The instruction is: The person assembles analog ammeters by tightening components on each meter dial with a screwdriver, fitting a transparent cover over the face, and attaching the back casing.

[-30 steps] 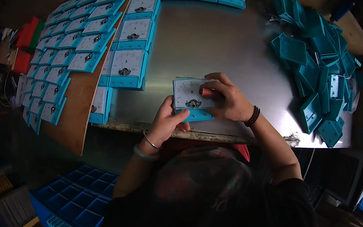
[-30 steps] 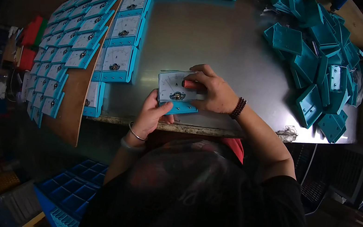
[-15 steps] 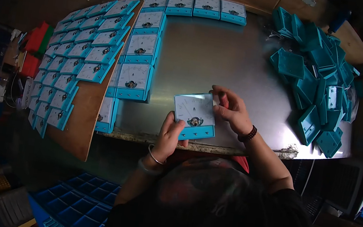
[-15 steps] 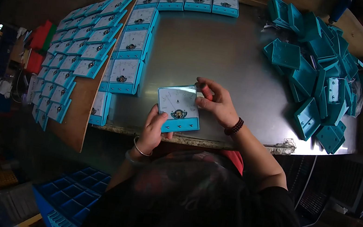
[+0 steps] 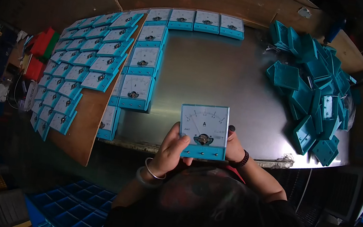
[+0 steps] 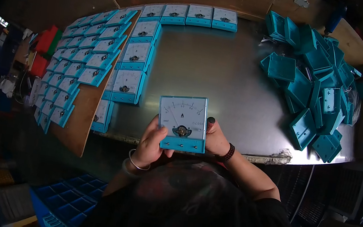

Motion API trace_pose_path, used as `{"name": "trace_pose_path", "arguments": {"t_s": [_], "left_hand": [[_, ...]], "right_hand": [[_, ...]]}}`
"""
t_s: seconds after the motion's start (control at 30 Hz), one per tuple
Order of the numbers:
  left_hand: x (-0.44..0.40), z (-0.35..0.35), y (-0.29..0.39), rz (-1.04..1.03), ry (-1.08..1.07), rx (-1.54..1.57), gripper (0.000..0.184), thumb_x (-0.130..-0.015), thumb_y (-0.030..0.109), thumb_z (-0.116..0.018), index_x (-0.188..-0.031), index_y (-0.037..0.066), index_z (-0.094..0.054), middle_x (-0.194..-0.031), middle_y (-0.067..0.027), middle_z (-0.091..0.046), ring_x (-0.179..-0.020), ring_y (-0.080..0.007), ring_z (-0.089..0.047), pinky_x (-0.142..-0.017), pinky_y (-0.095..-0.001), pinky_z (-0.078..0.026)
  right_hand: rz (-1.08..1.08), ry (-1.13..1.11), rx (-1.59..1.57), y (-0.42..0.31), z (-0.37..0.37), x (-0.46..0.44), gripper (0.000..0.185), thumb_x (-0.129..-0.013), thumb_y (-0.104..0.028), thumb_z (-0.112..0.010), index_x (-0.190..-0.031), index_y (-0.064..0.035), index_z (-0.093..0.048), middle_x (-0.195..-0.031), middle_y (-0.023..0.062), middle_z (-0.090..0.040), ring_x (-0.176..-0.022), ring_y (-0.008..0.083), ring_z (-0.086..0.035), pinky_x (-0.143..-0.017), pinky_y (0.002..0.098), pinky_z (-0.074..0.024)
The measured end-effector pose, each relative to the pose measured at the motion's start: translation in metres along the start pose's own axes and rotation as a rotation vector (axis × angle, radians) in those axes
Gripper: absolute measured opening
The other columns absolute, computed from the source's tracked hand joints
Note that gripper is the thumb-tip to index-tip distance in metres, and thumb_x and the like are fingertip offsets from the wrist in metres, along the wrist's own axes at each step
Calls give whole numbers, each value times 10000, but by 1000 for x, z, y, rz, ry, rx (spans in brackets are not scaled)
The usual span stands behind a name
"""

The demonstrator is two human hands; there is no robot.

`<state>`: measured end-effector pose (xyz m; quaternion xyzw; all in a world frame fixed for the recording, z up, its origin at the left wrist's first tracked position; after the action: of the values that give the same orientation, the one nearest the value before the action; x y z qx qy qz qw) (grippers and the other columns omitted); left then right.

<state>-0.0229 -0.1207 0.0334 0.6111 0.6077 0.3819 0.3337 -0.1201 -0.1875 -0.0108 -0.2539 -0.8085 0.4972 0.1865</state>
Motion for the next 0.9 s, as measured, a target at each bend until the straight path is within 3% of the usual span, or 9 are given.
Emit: {"name": "trace_pose_path", "arguments": {"t_s": [0.43, 0.67, 0.73, 0.77, 0.83, 0.87, 0.9], "left_hand": [[1, -6, 4, -42, -7, 0, 260, -982, 211, -422, -1147, 12, -391, -825, -82, -578, -503, -109, -537, -450, -212, -439], [-1, -4, 0, -38, -19, 0, 259, -985, 218, -421, -1140, 13, -387, -824, -87, -576, -512, -115, -543, -448, -217, -436], [-1, 0, -6, -19, 15, 10, 256, -988, 227, -427, -1134, 20, -389, -831, -88, -579, -526, -117, -551, -454, -219, -445], [0, -1, -7, -12, 0, 7, 256, -988, 227, -427, -1134, 20, -389, -831, -88, -579, -526, -117, -551, -454, -219, -445], [-3, 11, -17, 100, 139, -83, 238, -995, 235, -419, -1114, 30, -393, -841, -85, -582, -530, -121, -560, -457, -229, -457], [-7, 19, -30, 154, 101, -143, 265, -989, 185, -446, -1187, 20, -385, -888, -85, -593, -652, -136, -595, -592, -249, -503], [-13, 30, -35, -6, 150, -300, 311, -980, 143, -462, -1243, 16, -354, -948, -90, -585, -746, -143, -590, -671, -261, -496]], "right_hand": [[56, 135, 57, -2, 6, 8, 294, -808, -7, -698, -1097, -10, -643, -1053, 61, -672, -956, 130, -617, -853, 293, -494], [148, 79, 142, -17, 0, 6, 292, -820, -9, -675, -1107, -2, -622, -1030, 62, -671, -929, 133, -623, -833, 291, -503], [-123, 117, -380, 15, 12, 6, 283, -841, -62, -661, -1112, 1, -606, -1015, 87, -664, -914, 163, -632, -815, 289, -512], [-202, 141, -491, 30, 27, 9, 281, -850, -133, -663, -1089, 2, -603, -973, 100, -659, -880, 187, -638, -769, 286, -519], [-152, -195, -796, 10, 6, 8, 254, -856, -163, -652, -1049, -5, -606, -904, 69, -651, -771, 152, -614, -682, 260, -498], [-153, 335, -447, -15, 5, 9, 164, -840, -139, -652, -926, -10, -598, -798, 19, -608, -663, 114, -548, -598, 267, -456], [-67, 269, -118, -19, 17, 8, 145, -832, -131, -653, -878, -14, -581, -806, 9, -601, -662, 109, -536, -590, 289, -449]]}}
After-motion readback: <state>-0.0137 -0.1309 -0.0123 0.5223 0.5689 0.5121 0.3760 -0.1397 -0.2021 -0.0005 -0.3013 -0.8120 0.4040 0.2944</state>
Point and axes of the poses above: each hand's wrist, its own x-axis away from the middle knuckle, its own z-axis out of the back of the hand, y = z × x, the point moved 10 cm from there along -x, towards the middle knuckle
